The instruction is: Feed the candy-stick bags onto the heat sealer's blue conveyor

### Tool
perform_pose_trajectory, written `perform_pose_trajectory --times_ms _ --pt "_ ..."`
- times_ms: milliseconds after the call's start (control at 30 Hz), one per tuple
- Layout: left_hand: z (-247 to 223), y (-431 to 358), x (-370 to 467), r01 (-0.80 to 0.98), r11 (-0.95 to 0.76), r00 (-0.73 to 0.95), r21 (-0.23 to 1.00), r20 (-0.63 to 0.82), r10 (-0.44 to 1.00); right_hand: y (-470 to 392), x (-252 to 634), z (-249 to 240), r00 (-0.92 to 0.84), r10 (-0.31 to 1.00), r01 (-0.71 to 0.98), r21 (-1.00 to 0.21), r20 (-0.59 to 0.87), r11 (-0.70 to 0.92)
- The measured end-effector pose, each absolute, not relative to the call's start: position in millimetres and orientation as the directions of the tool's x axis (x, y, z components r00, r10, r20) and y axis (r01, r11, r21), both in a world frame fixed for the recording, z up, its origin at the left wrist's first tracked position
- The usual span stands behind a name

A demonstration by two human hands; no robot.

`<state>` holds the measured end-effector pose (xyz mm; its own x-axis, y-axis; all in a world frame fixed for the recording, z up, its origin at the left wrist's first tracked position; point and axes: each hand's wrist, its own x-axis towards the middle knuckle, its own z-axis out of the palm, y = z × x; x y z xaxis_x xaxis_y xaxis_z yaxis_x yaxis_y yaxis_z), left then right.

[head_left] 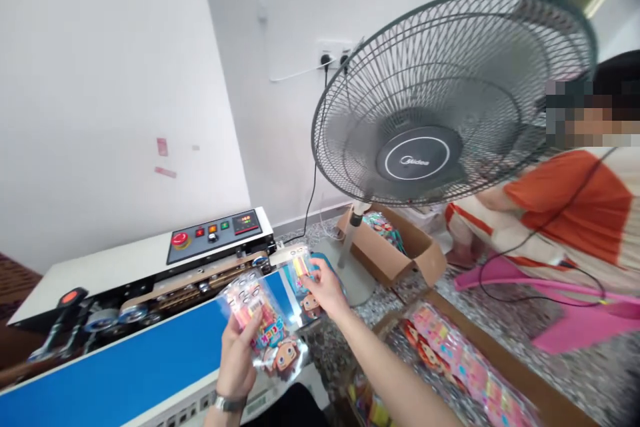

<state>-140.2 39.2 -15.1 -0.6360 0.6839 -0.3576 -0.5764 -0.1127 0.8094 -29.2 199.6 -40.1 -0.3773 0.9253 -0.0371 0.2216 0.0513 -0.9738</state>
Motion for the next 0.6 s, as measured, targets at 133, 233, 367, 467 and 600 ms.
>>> perform_pose_trajectory --times_ms 133,233,367,467,600 --pt "-17.0 31.1 -150.5 -0.575 -0.131 -0.664 0.807 -0.368 0.651 204.2 -60.6 -45.9 -0.439 0.898 0.457 -0.855 0.023 0.246" --pt "-19.3 28.3 -153.2 -0.574 -0.112 -0.662 0.811 -0.379 0.646 201.6 -81.8 -49.5 -0.454 0.891 0.539 -0.790 0.021 0.293" --pt "-20.5 28.1 -153.5 -0.595 -0.136 -0.644 0.792 -0.369 0.670 190.1 -97.4 -46.3 -0.562 0.825 0.518 -0.751 0.061 0.409" --pt "-22.4 29.3 -154.4 -0.589 -0.165 -0.647 0.791 -0.340 0.683 174.9 -91.6 -34.2 -0.633 0.754 0.333 -0.817 0.177 0.471" --pt "-26.4 31.2 -155.2 -0.551 -0.176 -0.662 0.816 -0.300 0.687 150.6 -69.5 -18.3 -0.770 0.628 0.195 -0.894 0.115 0.402"
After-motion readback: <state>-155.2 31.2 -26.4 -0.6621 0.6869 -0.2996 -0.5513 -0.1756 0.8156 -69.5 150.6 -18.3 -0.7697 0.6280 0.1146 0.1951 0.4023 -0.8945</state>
